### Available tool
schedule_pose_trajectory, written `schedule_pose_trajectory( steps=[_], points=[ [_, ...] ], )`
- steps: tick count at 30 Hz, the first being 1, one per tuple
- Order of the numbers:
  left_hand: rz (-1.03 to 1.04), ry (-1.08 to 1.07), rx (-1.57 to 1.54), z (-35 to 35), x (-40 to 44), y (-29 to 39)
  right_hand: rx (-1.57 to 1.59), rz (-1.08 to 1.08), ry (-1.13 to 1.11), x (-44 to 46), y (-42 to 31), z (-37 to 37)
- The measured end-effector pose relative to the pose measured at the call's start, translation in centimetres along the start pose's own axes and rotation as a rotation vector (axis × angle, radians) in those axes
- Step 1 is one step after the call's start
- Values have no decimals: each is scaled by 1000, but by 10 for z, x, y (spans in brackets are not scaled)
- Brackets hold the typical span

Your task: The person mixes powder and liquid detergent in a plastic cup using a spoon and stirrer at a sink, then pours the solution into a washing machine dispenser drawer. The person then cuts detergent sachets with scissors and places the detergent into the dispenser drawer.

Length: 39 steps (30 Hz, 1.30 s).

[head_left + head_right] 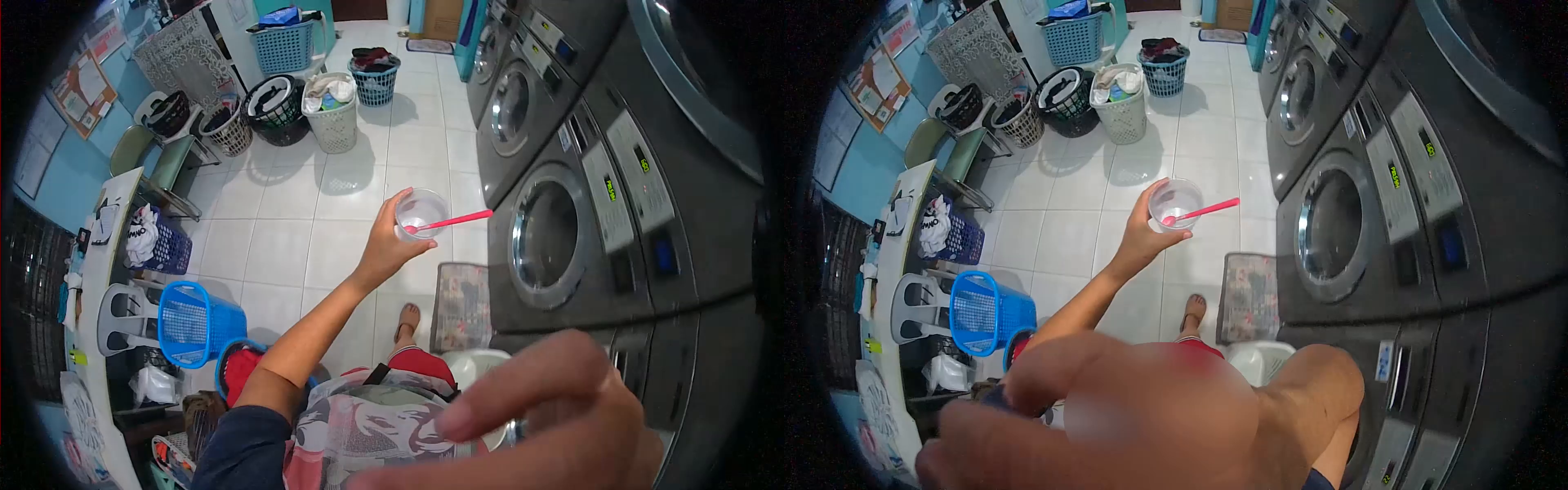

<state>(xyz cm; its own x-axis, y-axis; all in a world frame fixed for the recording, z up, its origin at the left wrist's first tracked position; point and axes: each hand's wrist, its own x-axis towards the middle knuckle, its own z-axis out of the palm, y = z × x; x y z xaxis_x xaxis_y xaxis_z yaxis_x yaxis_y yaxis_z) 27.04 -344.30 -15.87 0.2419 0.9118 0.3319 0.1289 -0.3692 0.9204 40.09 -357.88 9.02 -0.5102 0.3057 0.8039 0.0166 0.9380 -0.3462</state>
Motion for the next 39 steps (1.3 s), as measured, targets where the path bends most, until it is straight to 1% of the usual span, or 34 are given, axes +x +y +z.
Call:
schedule_pose_trajectory(
  steps=[4, 6, 8, 9, 10, 11, 14, 17, 19, 21, 24, 26, 27, 29, 30, 33, 35, 37, 38, 39],
  points=[
    [15, 122, 36, -10, 113, -40, -12, 43, -12, 26, 111, -53],
    [-27, 181, 50, -19, 160, -57, -19, 141, -26, 39, 173, -75],
    [-83, 234, 35, -31, 206, -63, 23, 281, -99, 49, 233, -93],
    [-115, 260, 33, -38, 227, -69, 76, 303, -82, 50, 264, -95],
    [-102, 309, 53, -43, 249, -86, 131, 331, -62, 48, 296, -94],
    [-120, 318, 50, -48, 269, -102, 185, 364, -39, 46, 327, -94],
    [-148, 323, 48, -69, 341, -147, 250, 478, -108, 44, 415, -100],
    [-127, 310, 21, -88, 422, -191, 234, 596, -220, 32, 501, -112],
    [-92, 342, -45, -92, 473, -220, 270, 760, -145, 13, 556, -118],
    [-109, 329, -24, -96, 524, -233, 305, 1013, -19, -7, 604, -124],
    [-107, 316, -43, -101, 612, -265, 287, 1239, 171, -32, 663, -142],
    [-157, 295, -79, -96, 668, -285, 289, 1336, 318, -52, 704, -156],
    [-140, 302, -80, -92, 694, -296, 273, 1374, 382, -59, 728, -165],
    [-87, 322, -85, -85, 753, -319, 309, 1407, 490, -81, 779, -187],
    [-97, 328, -84, -81, 781, -333, 325, 1423, 545, -87, 807, -201],
    [-129, 365, -59, -71, 867, -363, 271, 1458, 487, -84, 901, -252],
    [-126, 386, -72, -66, 923, -377, 267, 1424, 482, -73, 971, -285],
    [-115, 389, -70, -65, 975, -388, 256, 1399, 483, -46, 1038, -314],
    [-156, 411, -38, -65, 1001, -389, 251, 1375, 470, -28, 1071, -325],
    [-148, 427, -56, -65, 1024, -399, 260, 1360, 443, -12, 1105, -334]
  ],
)
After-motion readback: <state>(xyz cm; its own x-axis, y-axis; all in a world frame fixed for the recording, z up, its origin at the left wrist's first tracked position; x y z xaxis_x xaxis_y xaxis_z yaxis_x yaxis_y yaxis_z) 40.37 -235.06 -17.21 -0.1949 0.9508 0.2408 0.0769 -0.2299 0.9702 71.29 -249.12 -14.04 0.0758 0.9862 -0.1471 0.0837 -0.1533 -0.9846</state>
